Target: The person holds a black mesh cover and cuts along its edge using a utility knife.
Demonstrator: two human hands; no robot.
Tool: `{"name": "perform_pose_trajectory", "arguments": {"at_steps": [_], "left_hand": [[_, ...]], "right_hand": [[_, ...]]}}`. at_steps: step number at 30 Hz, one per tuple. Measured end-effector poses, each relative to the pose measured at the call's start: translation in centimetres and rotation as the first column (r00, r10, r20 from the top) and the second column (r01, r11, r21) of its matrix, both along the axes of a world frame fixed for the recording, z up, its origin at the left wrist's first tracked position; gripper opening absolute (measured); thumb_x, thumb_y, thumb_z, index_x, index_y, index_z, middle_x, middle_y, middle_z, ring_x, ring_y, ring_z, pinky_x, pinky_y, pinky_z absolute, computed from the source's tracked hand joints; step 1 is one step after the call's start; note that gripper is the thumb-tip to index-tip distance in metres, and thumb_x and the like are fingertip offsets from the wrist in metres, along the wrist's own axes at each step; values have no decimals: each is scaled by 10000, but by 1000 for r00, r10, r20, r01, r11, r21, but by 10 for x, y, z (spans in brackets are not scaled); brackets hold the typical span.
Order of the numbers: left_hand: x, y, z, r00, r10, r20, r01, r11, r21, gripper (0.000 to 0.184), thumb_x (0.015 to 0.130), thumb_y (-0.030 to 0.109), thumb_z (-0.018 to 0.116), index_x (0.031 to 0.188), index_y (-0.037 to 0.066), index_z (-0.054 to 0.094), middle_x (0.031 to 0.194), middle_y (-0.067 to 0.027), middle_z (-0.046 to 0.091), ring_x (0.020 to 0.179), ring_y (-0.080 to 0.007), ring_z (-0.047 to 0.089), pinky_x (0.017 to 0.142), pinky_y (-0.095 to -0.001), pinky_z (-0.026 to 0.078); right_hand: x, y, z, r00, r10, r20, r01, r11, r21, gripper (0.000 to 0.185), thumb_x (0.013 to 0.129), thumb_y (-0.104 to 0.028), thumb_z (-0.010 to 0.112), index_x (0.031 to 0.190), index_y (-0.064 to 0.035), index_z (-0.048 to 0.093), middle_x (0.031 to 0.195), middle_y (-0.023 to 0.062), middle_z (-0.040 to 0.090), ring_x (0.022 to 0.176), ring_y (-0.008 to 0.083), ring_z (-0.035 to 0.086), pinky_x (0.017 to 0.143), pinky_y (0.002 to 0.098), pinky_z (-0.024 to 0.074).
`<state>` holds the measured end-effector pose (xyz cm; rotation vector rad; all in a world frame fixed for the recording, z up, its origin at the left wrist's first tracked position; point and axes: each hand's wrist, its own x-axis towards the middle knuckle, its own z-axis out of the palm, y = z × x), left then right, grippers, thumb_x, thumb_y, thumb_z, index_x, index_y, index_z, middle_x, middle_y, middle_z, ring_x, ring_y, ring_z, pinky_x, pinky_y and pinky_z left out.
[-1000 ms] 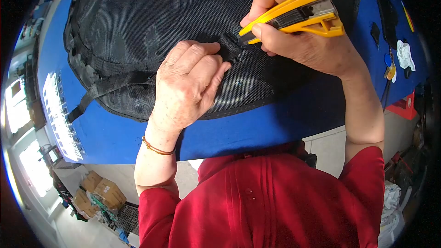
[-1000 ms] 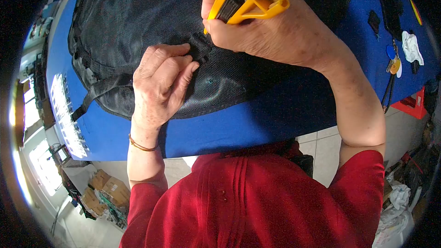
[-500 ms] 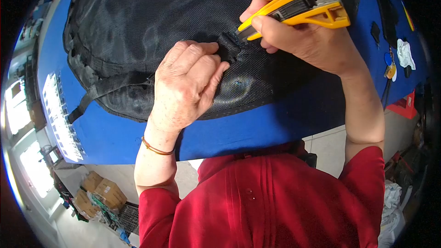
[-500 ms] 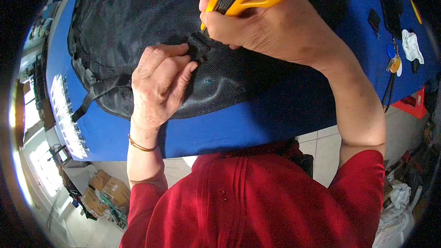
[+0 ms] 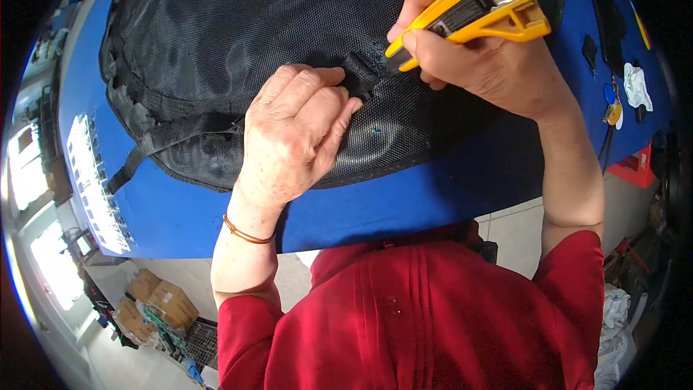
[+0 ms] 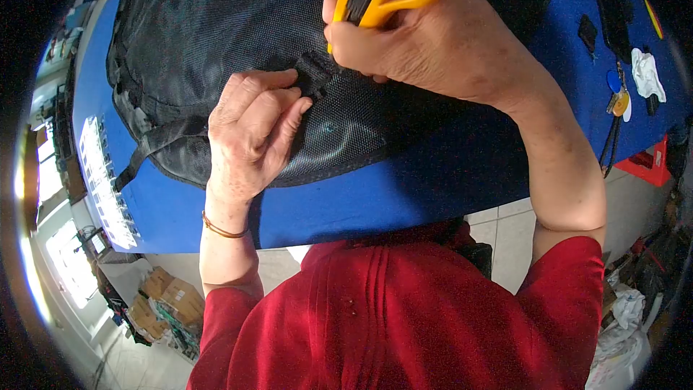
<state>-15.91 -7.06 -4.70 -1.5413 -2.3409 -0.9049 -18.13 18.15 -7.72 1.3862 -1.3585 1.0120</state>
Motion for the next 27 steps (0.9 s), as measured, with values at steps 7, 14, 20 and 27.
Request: {"name": "perform_pose_trajectory", "arguments": {"at_steps": [7,14,20,27], "left_hand": [[0,0,1,1000,3,-1,-3,1000,-9,147,769,39,806,819,16,670,915,-106,690,846,-263,677,750,-361,576],[1,0,0,1000,1,4,-1,1000,-4,145,773,39,804,823,16,670,926,-106,688,847,-268,676,752,-364,577],[1,-1,0,1000,3,8,-3,1000,-9,146,771,39,805,823,17,670,927,-105,688,851,-267,678,757,-363,580],[1,-1,0,1000,10,2,-10,1000,-10,153,769,47,809,822,18,669,922,-104,685,851,-266,677,758,-362,580]], "right_hand": [[12,-6,5,926,81,368,-62,996,-62,109,917,-80,708,936,-23,616,899,48,640,790,113,627,709,260,512],[69,-9,40,255,-291,922,159,953,257,133,958,-178,683,970,-57,629,941,36,640,725,73,653,667,210,545],[69,-8,48,274,-347,897,154,936,315,120,955,-161,679,958,-52,630,901,32,638,703,66,644,655,210,538],[68,-7,48,271,-381,884,143,924,354,129,958,-170,685,968,-57,623,877,32,650,677,59,630,642,211,524]]}}
